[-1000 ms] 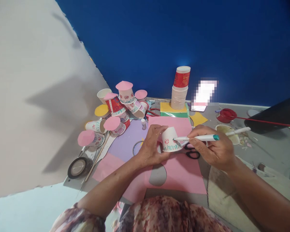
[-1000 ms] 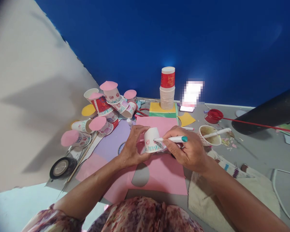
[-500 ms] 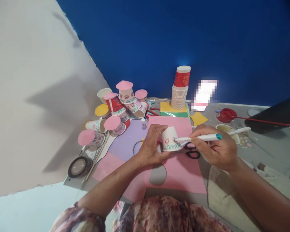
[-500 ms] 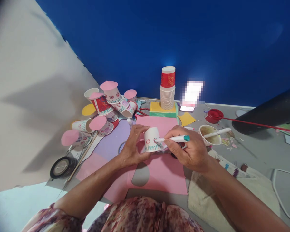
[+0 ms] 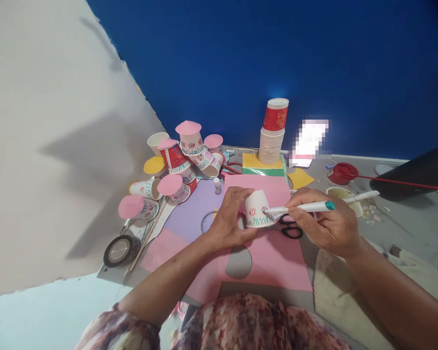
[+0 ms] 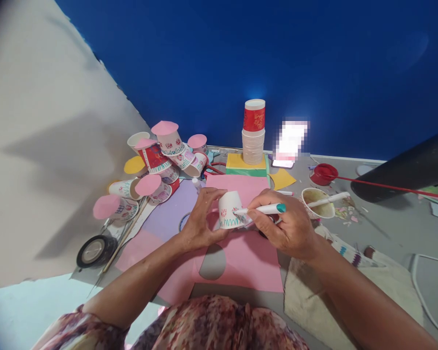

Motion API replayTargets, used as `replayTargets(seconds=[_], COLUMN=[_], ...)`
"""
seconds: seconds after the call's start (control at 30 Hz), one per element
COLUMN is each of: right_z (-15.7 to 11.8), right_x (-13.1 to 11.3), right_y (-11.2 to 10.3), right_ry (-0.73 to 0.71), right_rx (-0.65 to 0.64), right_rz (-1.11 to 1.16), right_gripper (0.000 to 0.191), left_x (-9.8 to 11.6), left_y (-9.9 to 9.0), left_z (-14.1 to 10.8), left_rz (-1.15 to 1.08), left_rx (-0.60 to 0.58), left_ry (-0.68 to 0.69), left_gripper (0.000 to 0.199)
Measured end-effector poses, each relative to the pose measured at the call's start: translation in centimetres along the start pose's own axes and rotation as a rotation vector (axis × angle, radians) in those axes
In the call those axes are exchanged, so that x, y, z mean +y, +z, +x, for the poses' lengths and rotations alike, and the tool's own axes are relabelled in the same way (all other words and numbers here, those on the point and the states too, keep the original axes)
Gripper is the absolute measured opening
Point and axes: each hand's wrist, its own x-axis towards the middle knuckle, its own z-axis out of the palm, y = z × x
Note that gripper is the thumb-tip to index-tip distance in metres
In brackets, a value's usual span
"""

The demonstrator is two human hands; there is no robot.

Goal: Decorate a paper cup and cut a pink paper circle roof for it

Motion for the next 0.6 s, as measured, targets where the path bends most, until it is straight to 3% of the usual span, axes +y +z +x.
replayTargets(seconds=[0.6], right_z=[-0.02], right_x=[0.01], right_y=[-0.07], right_ry=[0.030], right_rx=[-0.028], right_rz=[0.020], right_gripper=[0.008], left_x=[0.06], left_y=[0.06], left_z=[0.01], left_rz=[-0.015], left_rx=[0.007], left_ry=[-0.015], left_gripper=[0.075])
